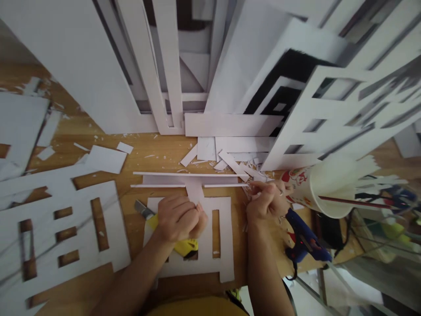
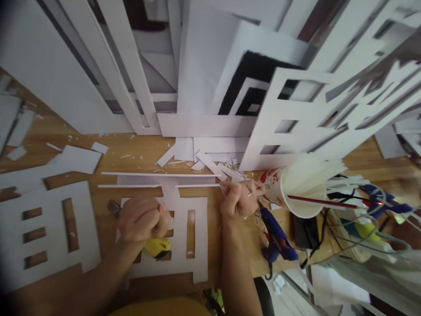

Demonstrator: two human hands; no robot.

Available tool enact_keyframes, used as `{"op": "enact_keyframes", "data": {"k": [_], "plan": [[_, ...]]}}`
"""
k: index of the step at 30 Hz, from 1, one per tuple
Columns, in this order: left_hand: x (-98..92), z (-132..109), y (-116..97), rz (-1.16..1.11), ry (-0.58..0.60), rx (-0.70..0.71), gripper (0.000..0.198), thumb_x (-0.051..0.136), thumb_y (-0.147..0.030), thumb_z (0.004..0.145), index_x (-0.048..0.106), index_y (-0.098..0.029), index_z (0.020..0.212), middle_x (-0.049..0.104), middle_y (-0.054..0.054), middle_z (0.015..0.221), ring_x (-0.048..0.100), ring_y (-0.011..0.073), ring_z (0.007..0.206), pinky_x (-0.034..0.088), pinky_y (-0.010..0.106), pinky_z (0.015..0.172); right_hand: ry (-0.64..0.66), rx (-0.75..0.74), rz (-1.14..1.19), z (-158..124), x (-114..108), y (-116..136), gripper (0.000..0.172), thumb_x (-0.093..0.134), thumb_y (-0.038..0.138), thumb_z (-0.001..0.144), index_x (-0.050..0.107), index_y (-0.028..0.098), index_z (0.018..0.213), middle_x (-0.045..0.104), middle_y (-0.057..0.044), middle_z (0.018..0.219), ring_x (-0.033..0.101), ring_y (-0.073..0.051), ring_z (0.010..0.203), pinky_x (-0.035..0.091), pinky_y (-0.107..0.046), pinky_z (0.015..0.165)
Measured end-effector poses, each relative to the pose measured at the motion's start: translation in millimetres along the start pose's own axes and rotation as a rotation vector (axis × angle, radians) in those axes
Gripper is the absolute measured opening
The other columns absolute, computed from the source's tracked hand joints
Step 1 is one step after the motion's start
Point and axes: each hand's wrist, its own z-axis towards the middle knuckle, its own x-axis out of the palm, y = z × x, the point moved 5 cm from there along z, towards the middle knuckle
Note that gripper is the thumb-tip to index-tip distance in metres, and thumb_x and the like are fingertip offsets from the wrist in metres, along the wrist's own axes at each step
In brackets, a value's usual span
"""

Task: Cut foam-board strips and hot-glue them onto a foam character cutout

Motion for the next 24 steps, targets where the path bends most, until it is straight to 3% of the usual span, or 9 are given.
{"op": "enact_keyframes", "data": {"k": [3, 6, 9, 13, 15, 18, 21, 23, 24], "plan": [[-1.7, -1.0, -2.0, 0.071, -0.094, 0.062, 0.044, 0.054, 0.003, 0.072, 0.022, -0.022, 0.056, 0.03, -0.008, 0.045, 0.027, 0.0101, 0.045, 0.021, 0.028, 0.047, -0.133, -0.17, -0.08, 6.6, -6.3, 13.5, 0.033, 0.058, 0.029, 0.094, 0.062, 0.023, 0.062, 0.052, 0.004, 0.051, 0.047, -0.014, 0.057, 0.037, -0.042, 0.083], [-0.8, -0.1, -4.6, 0.14, -0.125, 0.115, 0.045, 0.053, 0.002, 0.074, 0.021, -0.021, 0.052, 0.029, -0.008, 0.042, 0.025, 0.01, 0.043, 0.019, 0.029, 0.046, -0.176, -0.264, -0.14, 11.0, -7.9, 24.4, 0.029, 0.062, 0.033, 0.091, 0.063, 0.023, 0.064, 0.06, 0.002, 0.062, 0.053, -0.016, 0.064, 0.038, -0.039, 0.079], [-2.8, 3.1, -9.8, 0.2, -0.121, 0.144, 0.045, 0.053, -0.002, 0.078, 0.024, -0.021, 0.048, 0.031, -0.007, 0.04, 0.027, 0.0097, 0.041, 0.019, 0.029, 0.046, -0.103, -0.272, -0.119, 13.2, -3.3, 31.9, 0.023, 0.06, 0.035, 0.093, 0.069, 0.024, 0.075, 0.065, -0.002, 0.074, 0.058, -0.018, 0.073, 0.039, -0.038, 0.08], [-13.3, 0.6, -27.5, 0.247, -0.037, 0.135, 0.042, 0.053, -0.009, 0.085, 0.036, -0.02, 0.048, 0.04, -0.006, 0.041, 0.035, 0.0096, 0.042, 0.023, 0.028, 0.046, 0.117, -0.294, -0.102, 11.1, 10.6, 41.2, 0.022, 0.056, 0.036, 0.096, 0.072, 0.022, 0.093, 0.068, -0.005, 0.091, 0.06, -0.02, 0.088, 0.039, -0.036, 0.084], [-20.6, -10.3, -42.1, 0.259, 0.031, 0.118, 0.041, 0.052, -0.013, 0.088, 0.041, -0.02, 0.049, 0.044, -0.005, 0.043, 0.04, 0.0102, 0.043, 0.026, 0.028, 0.047, 0.179, -0.316, -0.12, 8.8, 14.4, 44.9, 0.022, 0.056, 0.036, 0.096, 0.073, 0.022, 0.095, 0.069, -0.006, 0.095, 0.058, -0.021, 0.092, 0.037, -0.036, 0.084], [-31.3, -41.0, -66.5, 0.264, 0.125, 0.091, 0.036, 0.055, -0.018, 0.089, 0.049, -0.02, 0.054, 0.052, -0.002, 0.05, 0.05, 0.013, 0.051, 0.036, 0.028, 0.051, 0.172, -0.345, -0.13, 6.5, 11.5, 48.7, 0.019, 0.059, 0.034, 0.094, 0.074, 0.022, 0.092, 0.07, -0.006, 0.098, 0.058, -0.023, 0.093, 0.035, -0.038, 0.084], [-37.9, -78.6, -79.4, 0.192, 0.312, -0.016, 0.017, 0.06, -0.02, 0.088, 0.063, -0.019, 0.07, 0.068, 0.003, 0.075, 0.062, 0.0188, 0.077, 0.05, 0.035, 0.074, 0.13, -0.338, -0.134, 3.6, -0.2, 52.5, 0.02, 0.057, 0.033, 0.094, 0.073, 0.021, 0.097, 0.069, -0.009, 0.105, 0.058, -0.024, 0.096, 0.036, -0.039, 0.084], [-47.5, -97.6, -79.8, 0.177, 0.381, -0.082, 0.007, 0.061, -0.019, 0.088, 0.068, -0.02, 0.088, 0.071, 0.006, 0.098, 0.063, 0.0229, 0.096, 0.049, 0.043, 0.091, 0.107, -0.319, -0.133, -3.2, -12.8, 57.8, 0.022, 0.055, 0.034, 0.095, 0.072, 0.02, 0.099, 0.068, -0.011, 0.106, 0.059, -0.025, 0.097, 0.036, -0.04, 0.085], [-54.5, -103.6, -77.3, 0.199, 0.389, -0.113, 0.013, 0.06, -0.018, 0.088, 0.069, -0.021, 0.097, 0.07, 0.007, 0.108, 0.062, 0.025, 0.104, 0.046, 0.047, 0.096, 0.102, -0.309, -0.13, -9.3, -19.9, 61.7, 0.023, 0.054, 0.034, 0.096, 0.071, 0.02, 0.099, 0.068, -0.01, 0.105, 0.059, -0.024, 0.097, 0.036, -0.04, 0.086]]}}
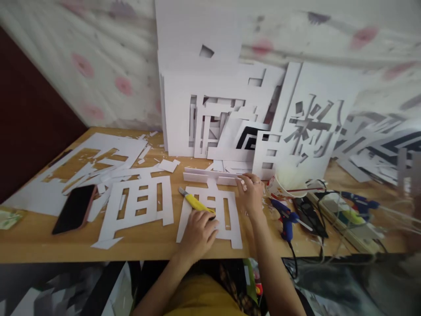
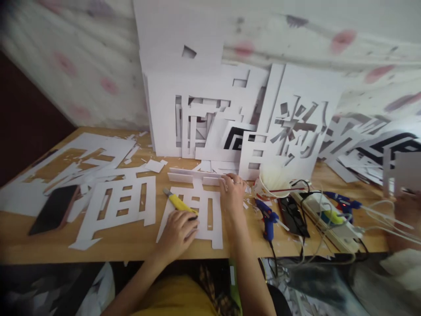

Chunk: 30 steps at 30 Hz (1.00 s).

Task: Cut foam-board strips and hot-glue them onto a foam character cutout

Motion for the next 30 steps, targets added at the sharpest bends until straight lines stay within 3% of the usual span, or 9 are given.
{"op": "enact_keyframes", "data": {"k": [3, 6, 10, 14, 18, 22, 30], "plan": [[-13.3, -12.1, 19.8, 0.101, 0.013, -0.105, 0.028, 0.06, -0.022, 0.09, 0.066, -0.025, 0.117, 0.063, 0.011, 0.128, 0.055, 0.0319, 0.122, 0.041, 0.057, 0.103, 0.016, 0.017, 0.015, -26.2, -19.3, 21.3, 0.022, 0.051, 0.032, 0.097, 0.07, 0.021, 0.093, 0.069, -0.008, 0.101, 0.06, -0.023, 0.097, 0.036, -0.039, 0.089], [-16.8, -15.2, 33.8, 0.173, 0.058, -0.14, 0.032, 0.065, -0.026, 0.088, 0.065, -0.026, 0.12, 0.06, 0.012, 0.136, 0.05, 0.0368, 0.128, 0.039, 0.061, 0.103, 0.045, 0.028, 0.034, -62.0, -28.8, 44.4, 0.02, 0.051, 0.027, 0.095, 0.07, 0.021, 0.089, 0.069, -0.006, 0.096, 0.06, -0.021, 0.091, 0.036, -0.038, 0.086], [-5.1, -18.1, 33.2, 0.17, 0.104, -0.116, 0.037, 0.065, -0.026, 0.089, 0.062, -0.027, 0.126, 0.06, 0.01, 0.138, 0.051, 0.0342, 0.128, 0.039, 0.059, 0.105, 0.03, 0.084, 0.043, -106.3, -27.9, 62.4, 0.021, 0.051, 0.023, 0.093, 0.07, 0.02, 0.086, 0.068, -0.007, 0.094, 0.058, -0.023, 0.089, 0.039, -0.038, 0.083], [7.9, -15.1, 25.6, 0.169, 0.151, -0.09, 0.042, 0.061, -0.029, 0.092, 0.056, -0.025, 0.133, 0.055, 0.011, 0.145, 0.048, 0.0333, 0.132, 0.036, 0.059, 0.108, 0.086, 0.172, 0.014, -134.5, -22.5, 69.8, 0.019, 0.052, 0.023, 0.093, 0.07, 0.021, 0.1, 0.067, -0.01, 0.109, 0.056, -0.027, 0.101, 0.04, -0.041, 0.086], [18.4, -3.3, 22.8, 0.16, 0.207, -0.066, 0.043, 0.058, -0.031, 0.094, 0.054, -0.025, 0.136, 0.054, 0.013, 0.145, 0.045, 0.0338, 0.136, 0.035, 0.06, 0.11, 0.182, 0.16, -0.04, -143.2, -19.6, 75.6, 0.026, 0.049, 0.024, 0.096, 0.067, 0.022, 0.116, 0.063, -0.011, 0.126, 0.051, -0.03, 0.118, 0.038, -0.046, 0.095], [24.2, 8.2, 25.7, 0.122, 0.245, -0.059, 0.037, 0.056, -0.018, 0.093, 0.06, -0.025, 0.129, 0.062, 0.012, 0.134, 0.05, 0.0316, 0.132, 0.029, 0.062, 0.112, 0.266, 0.084, -0.079, -141.2, -16.9, 79.1, 0.034, 0.05, 0.034, 0.098, 0.063, 0.024, 0.127, 0.059, -0.012, 0.138, 0.048, -0.032, 0.127, 0.033, -0.052, 0.103], [9.4, 12.1, 22.9, 0.072, 0.238, -0.002, 0.034, 0.056, -0.009, 0.091, 0.068, -0.028, 0.117, 0.069, 0.006, 0.113, 0.062, 0.0255, 0.111, 0.017, 0.068, 0.113, 0.323, 0.125, -0.045, -136.8, -15.6, 80.4, 0.037, 0.053, 0.035, 0.096, 0.061, 0.023, 0.13, 0.058, -0.012, 0.139, 0.046, -0.033, 0.129, 0.032, -0.053, 0.106]]}}
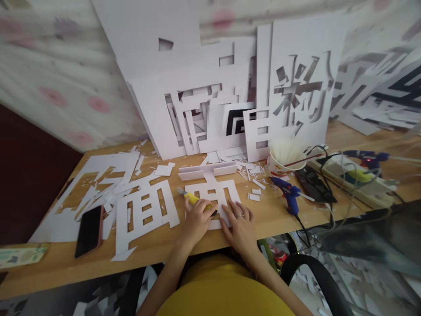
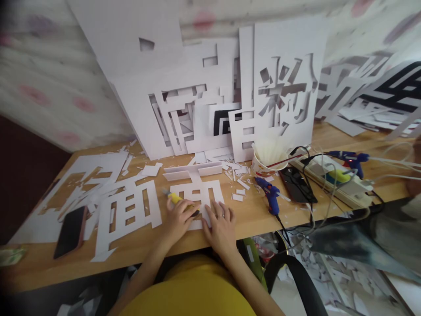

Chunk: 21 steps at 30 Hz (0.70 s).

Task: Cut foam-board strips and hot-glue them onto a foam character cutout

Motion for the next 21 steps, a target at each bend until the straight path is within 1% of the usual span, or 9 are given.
{"op": "enact_keyframes", "data": {"k": [3, 5, 8, 10, 11, 14, 16, 18, 21], "plan": [[-12.1, -4.0, 8.1, 0.055, -0.036, 0.004, 0.036, 0.054, -0.007, 0.091, 0.07, -0.032, 0.113, 0.07, 0.005, 0.111, 0.062, 0.0262, 0.111, 0.016, 0.068, 0.112, 0.004, 0.022, 0.013, 0.8, 0.2, -0.4, 0.036, 0.053, 0.034, 0.095, 0.062, 0.023, 0.129, 0.058, -0.012, 0.14, 0.047, -0.033, 0.129, 0.031, -0.054, 0.107], [-26.5, -7.1, 26.3, 0.117, -0.074, -0.035, 0.037, 0.054, -0.007, 0.09, 0.071, -0.032, 0.112, 0.071, 0.006, 0.111, 0.061, 0.0278, 0.111, 0.018, 0.067, 0.11, 0.005, 0.031, 0.023, 1.3, 0.3, -0.8, 0.036, 0.053, 0.033, 0.095, 0.062, 0.023, 0.128, 0.058, -0.011, 0.14, 0.047, -0.033, 0.128, 0.03, -0.055, 0.107], [-57.1, -15.7, 72.0, 0.22, -0.153, -0.171, 0.029, 0.055, -0.013, 0.091, 0.072, -0.028, 0.109, 0.071, 0.008, 0.11, 0.061, 0.03, 0.109, 0.022, 0.065, 0.108, 0.007, 0.037, 0.038, 2.3, -0.1, -1.3, 0.035, 0.053, 0.033, 0.095, 0.062, 0.024, 0.127, 0.059, -0.011, 0.139, 0.048, -0.033, 0.127, 0.03, -0.055, 0.107], [-75.0, -24.0, 105.2, 0.275, -0.159, -0.24, 0.027, 0.055, -0.015, 0.091, 0.073, -0.028, 0.106, 0.071, 0.008, 0.109, 0.062, 0.0307, 0.108, 0.021, 0.065, 0.108, 0.012, 0.05, 0.043, 3.0, -0.3, -1.9, 0.034, 0.053, 0.033, 0.095, 0.063, 0.024, 0.126, 0.06, -0.01, 0.138, 0.048, -0.033, 0.127, 0.029, -0.054, 0.107], [-80.8, -28.2, 120.4, 0.291, -0.132, -0.257, 0.027, 0.055, -0.017, 0.091, 0.073, -0.028, 0.107, 0.071, 0.008, 0.109, 0.062, 0.0315, 0.108, 0.021, 0.065, 0.107, 0.012, 0.055, 0.045, 3.3, -0.4, -2.2, 0.033, 0.053, 0.032, 0.095, 0.064, 0.024, 0.125, 0.061, -0.009, 0.137, 0.048, -0.033, 0.127, 0.029, -0.054, 0.107], [-92.2, -40.3, 159.1, 0.312, -0.11, -0.327, 0.03, 0.053, -0.017, 0.089, 0.073, -0.026, 0.109, 0.071, 0.008, 0.11, 0.061, 0.0319, 0.111, 0.026, 0.061, 0.107, 0.012, 0.059, 0.062, 3.9, -0.7, -2.9, 0.033, 0.053, 0.033, 0.095, 0.064, 0.024, 0.125, 0.061, -0.008, 0.137, 0.049, -0.032, 0.126, 0.029, -0.054, 0.108], [-94.7, -46.0, 177.5, 0.326, -0.113, -0.371, 0.031, 0.051, -0.017, 0.087, 0.074, -0.025, 0.106, 0.071, 0.009, 0.112, 0.06, 0.0323, 0.113, 0.026, 0.059, 0.107, 0.011, 0.058, 0.076, 4.0, -0.7, -3.4, 0.033, 0.053, 0.033, 0.095, 0.064, 0.024, 0.125, 0.061, -0.008, 0.137, 0.049, -0.032, 0.126, 0.029, -0.054, 0.108], [-95.7, -49.2, 190.3, 0.344, -0.12, -0.407, 0.031, 0.05, -0.018, 0.087, 0.074, -0.026, 0.105, 0.071, 0.01, 0.114, 0.059, 0.0328, 0.115, 0.026, 0.059, 0.108, 0.005, 0.063, 0.085, 4.0, -1.1, -4.0, 0.033, 0.052, 0.034, 0.096, 0.064, 0.024, 0.124, 0.062, -0.008, 0.136, 0.05, -0.032, 0.125, 0.03, -0.054, 0.108], [-98.9, -48.8, 202.0, 0.331, -0.115, -0.448, 0.027, 0.053, -0.022, 0.085, 0.075, -0.027, 0.1, 0.072, 0.009, 0.113, 0.059, 0.0325, 0.114, 0.028, 0.059, 0.109, -0.013, 0.067, 0.09, 4.1, -1.8, -4.4, 0.033, 0.051, 0.034, 0.096, 0.064, 0.023, 0.124, 0.063, -0.008, 0.133, 0.051, -0.031, 0.124, 0.03, -0.053, 0.107]]}}
